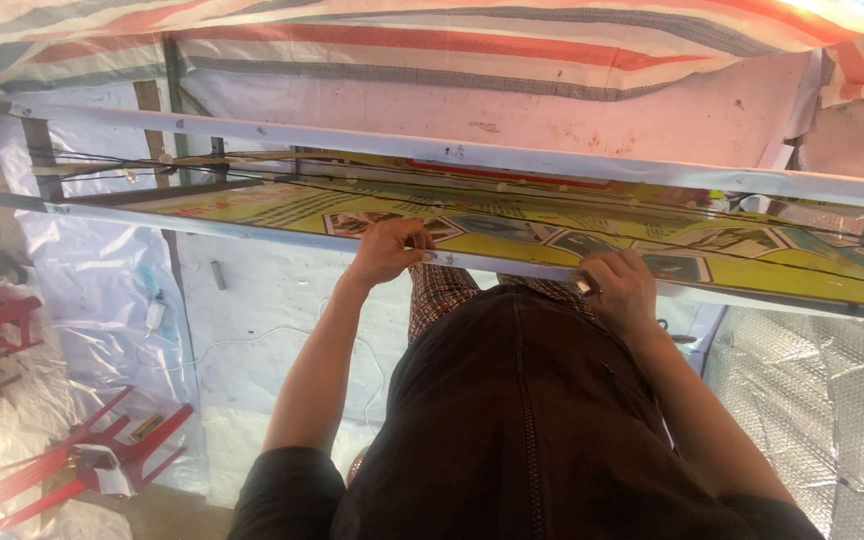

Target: The person sits on the floor and then stands to attach a large yellow printed banner to a metal frame. They use a lighter to heat and secure the edges of the banner to the frame, smoothing it out with their hands.

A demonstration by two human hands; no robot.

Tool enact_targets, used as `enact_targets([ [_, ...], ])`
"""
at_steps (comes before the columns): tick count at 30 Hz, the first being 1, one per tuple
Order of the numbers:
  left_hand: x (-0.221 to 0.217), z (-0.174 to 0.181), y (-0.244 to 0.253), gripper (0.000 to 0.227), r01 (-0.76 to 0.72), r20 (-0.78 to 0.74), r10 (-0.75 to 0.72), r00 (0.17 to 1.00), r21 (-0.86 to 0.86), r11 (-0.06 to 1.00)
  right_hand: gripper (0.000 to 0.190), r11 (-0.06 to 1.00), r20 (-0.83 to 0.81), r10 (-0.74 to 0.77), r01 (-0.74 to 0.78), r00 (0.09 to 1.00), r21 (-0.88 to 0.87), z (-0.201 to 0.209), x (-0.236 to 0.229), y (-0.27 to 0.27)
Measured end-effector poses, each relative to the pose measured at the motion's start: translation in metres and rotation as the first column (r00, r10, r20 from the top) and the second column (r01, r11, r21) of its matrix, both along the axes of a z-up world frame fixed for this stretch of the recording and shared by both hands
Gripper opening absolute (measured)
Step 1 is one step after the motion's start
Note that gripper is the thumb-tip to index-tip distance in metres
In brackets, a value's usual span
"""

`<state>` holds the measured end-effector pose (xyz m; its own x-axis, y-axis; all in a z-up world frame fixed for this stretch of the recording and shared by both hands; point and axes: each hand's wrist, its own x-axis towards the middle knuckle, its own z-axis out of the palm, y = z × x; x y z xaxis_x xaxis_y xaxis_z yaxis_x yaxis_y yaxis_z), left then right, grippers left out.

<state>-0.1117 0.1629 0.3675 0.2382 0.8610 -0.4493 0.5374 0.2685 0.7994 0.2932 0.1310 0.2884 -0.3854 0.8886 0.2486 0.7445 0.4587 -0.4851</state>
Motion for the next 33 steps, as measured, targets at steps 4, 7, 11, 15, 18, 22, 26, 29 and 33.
enact_targets([
  [4,0.0,0.004,0.001,0.016,0.007,-0.015,-0.008,1.0,-0.021,1.0,0.015,0.994,0.01,0.106,-0.106,0.994,0.032,0.0,-0.027,0.011],
  [7,-0.004,-0.006,-0.001,0.016,0.024,-0.044,-0.025,0.999,-0.032,0.999,0.013,0.978,0.05,0.184,-0.188,0.982,0.089,-0.024,-0.054,0.016],
  [11,-0.002,-0.007,-0.002,0.016,0.039,-0.108,-0.042,0.993,-0.026,0.999,0.014,0.957,0.005,0.272,-0.271,0.962,0.106,-0.012,-0.095,0.027],
  [15,-0.003,-0.01,-0.002,0.017,0.061,-0.124,-0.062,0.99,-0.007,0.998,0.025,0.937,-0.006,0.349,-0.349,0.937,-0.031,-0.009,-0.121,0.035],
  [18,-0.001,-0.007,-0.003,0.017,0.066,-0.117,-0.065,0.991,0.006,0.998,0.033,0.907,0.022,0.373,-0.359,0.928,-0.218,0.013,-0.13,0.041],
  [22,0.002,-0.006,0.001,0.015,0.112,-0.141,-0.109,0.984,0.015,0.994,0.027,0.826,-0.037,0.326,-0.303,0.945,-0.476,0.02,-0.131,0.05],
  [26,0.007,-0.034,-0.001,0.017,0.306,-0.37,-0.282,0.885,0.006,0.952,0.029,0.773,-0.051,0.298,-0.272,0.953,-0.573,0.017,-0.131,0.054],
  [29,0.01,-0.042,0.002,0.03,0.329,-0.399,-0.338,0.853,-0.093,0.94,0.024,0.741,-0.01,0.315,-0.252,0.949,-0.623,0.012,-0.13,0.053],
  [33,0.015,-0.029,0.01,0.041,0.366,-0.41,-0.388,0.825,-0.134,0.921,0.03,0.975,0.037,0.173,-0.166,0.984,-0.149,0.004,-0.132,0.037],
])
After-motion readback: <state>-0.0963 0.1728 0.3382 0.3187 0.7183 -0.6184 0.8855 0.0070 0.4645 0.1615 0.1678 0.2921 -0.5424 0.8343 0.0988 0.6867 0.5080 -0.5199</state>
